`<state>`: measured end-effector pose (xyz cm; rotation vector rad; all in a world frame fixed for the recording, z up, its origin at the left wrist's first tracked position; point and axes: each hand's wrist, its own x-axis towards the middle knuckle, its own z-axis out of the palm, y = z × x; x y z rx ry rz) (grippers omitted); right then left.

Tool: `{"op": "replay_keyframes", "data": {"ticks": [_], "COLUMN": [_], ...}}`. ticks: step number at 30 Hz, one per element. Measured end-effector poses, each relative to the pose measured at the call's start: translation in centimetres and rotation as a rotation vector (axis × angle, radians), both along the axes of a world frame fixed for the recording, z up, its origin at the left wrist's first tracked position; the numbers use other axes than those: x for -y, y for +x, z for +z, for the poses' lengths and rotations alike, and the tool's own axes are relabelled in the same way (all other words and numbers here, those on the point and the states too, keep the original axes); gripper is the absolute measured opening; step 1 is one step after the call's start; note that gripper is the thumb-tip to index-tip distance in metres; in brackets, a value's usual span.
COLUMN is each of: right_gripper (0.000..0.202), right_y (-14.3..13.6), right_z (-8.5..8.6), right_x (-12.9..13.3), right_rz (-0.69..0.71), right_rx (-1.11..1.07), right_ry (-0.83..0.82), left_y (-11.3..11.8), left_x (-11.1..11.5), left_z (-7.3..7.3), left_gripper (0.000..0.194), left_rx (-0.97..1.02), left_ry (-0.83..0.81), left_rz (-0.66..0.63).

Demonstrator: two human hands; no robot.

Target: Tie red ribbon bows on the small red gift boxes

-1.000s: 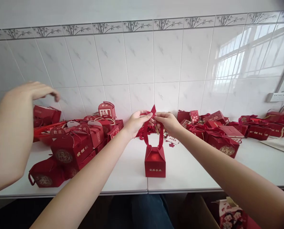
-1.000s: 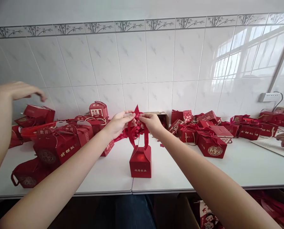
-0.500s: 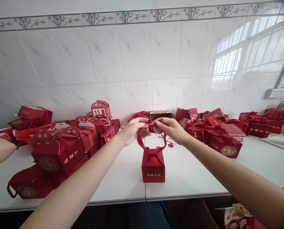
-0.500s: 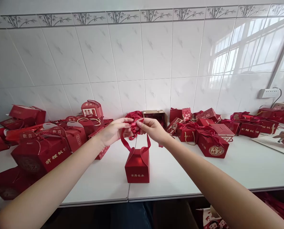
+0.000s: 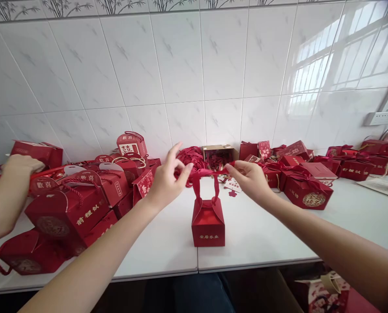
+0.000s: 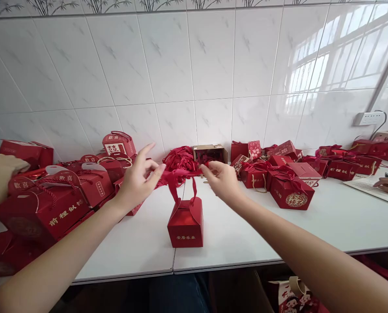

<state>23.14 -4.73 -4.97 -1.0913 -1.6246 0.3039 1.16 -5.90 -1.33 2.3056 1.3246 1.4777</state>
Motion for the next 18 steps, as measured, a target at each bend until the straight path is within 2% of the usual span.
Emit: {"op": "replay_keyframes", "data": {"ticks": [2,4,6,7,9,11,13,15,18], "right_gripper": [0.041,0.035,0.027,0.025,0.025,0.02,0.027,0.042,0.055], "right_y": [2.4,5.1,7.6,8.5,9.7,9.7,8.8,7.1,3.8], "right_z": [-0.1,-0.3,-1.0,-1.5,-2.8,-3.9,-4.5,-4.5,-4.0], "right_x": [0.4,0.9,1.3,1.5,1.7,1.7,1.4,1.0,0.4], "right_rz": [-0.098,-0.18,-0.241,-0.246,-0.206,-0.158,-0.164,-0.132,0.092], "right_rx": [0.212,0.51,0.762,0.834,0.895,0.911,0.924,0.896,0.743], "right_ry": [-0.177,-0.368,-0.559,-0.636,-0.734,-0.743,-0.681,-0.591,-0.449], "left_y": [-2.6,-5.9,-9.3,-10.6,-12.2,-12.1,-10.5,-8.2,-4.5], "left_x": [-0.2,-0.7,-1.2,-1.4,-1.6,-1.5,-1.4,-1.4,-1.2], "left_z": [-0.5,-1.9,-4.2,-5.6,-8.3,-10.1,-10.9,-10.5,-9.4], "left_gripper": [0.055,0.055,0.058,0.058,0.047,0.037,0.029,0.026,0.033], "left_rx": [-0.074,-0.137,-0.209,-0.217,-0.222,-0.212,-0.174,-0.113,-0.017], "left_ry": [0.08,-0.043,-0.216,-0.317,-0.416,-0.467,-0.467,-0.476,-0.55], "left_rz": [0.143,0.21,0.283,0.294,0.274,0.227,0.184,0.139,0.048]}}
